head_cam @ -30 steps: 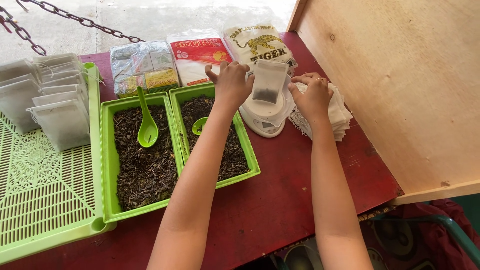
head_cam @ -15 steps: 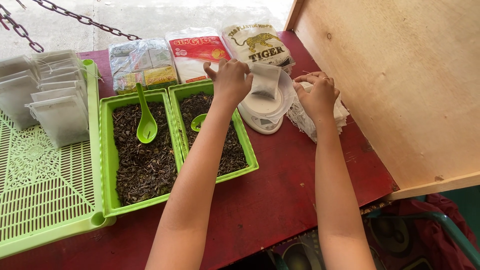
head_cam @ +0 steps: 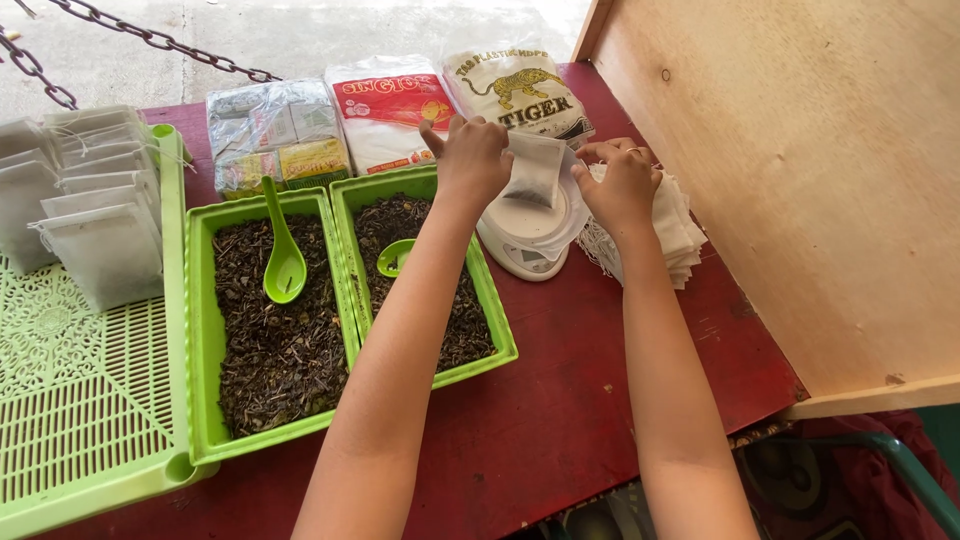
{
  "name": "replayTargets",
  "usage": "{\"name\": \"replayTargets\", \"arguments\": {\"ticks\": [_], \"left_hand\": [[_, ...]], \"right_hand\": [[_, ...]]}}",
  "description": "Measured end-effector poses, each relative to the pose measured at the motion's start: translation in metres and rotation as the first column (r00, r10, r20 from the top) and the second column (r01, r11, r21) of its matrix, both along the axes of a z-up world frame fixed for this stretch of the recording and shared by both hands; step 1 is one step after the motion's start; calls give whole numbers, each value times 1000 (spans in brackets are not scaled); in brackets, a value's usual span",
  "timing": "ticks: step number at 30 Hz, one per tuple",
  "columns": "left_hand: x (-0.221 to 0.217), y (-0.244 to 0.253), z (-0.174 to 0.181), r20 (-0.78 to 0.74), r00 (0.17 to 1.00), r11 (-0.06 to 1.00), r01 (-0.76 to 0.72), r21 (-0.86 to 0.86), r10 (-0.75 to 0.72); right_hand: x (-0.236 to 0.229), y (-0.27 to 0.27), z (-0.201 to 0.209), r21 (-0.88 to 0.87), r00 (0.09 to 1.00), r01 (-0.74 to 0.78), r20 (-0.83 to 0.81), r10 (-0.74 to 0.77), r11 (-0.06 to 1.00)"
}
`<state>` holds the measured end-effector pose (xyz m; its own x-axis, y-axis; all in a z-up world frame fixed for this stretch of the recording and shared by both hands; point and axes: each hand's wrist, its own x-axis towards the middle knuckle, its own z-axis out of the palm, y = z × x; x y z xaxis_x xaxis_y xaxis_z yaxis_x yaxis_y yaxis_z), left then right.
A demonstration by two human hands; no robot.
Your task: The person fills white tea bags with loose tea leaves using a green plastic scoop. They open the bags, scoop the leaves from green trays, and place the filled bags onto a digital scale before moving them to a green tray.
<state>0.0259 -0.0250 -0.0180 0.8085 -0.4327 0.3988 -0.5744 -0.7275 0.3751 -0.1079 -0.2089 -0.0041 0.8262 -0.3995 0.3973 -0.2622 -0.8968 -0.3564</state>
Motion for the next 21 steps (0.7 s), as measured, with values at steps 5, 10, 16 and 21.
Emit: {"name": "replayTargets", "arguments": {"ticks": [5, 10, 16, 21], "left_hand": [[24, -20, -10, 9, 1000, 993, 19, 117, -20], [34, -31, -5, -17, 998, 953, 57, 297, -55], [34, -36, -8, -20, 997, 926, 72, 372, -70], [19, -28, 12, 43, 996, 938, 60, 342, -80]], "right_hand": [[29, -5, -2, -22, 999, 4, -43, -5, 1000], [51, -15, -7, -66, 996, 15, -88, -21, 998], [66, -19, -17, -124, 992, -7, -122, -9, 992], [61, -13, -14, -214, 999, -13, 42, 23, 977]]}}
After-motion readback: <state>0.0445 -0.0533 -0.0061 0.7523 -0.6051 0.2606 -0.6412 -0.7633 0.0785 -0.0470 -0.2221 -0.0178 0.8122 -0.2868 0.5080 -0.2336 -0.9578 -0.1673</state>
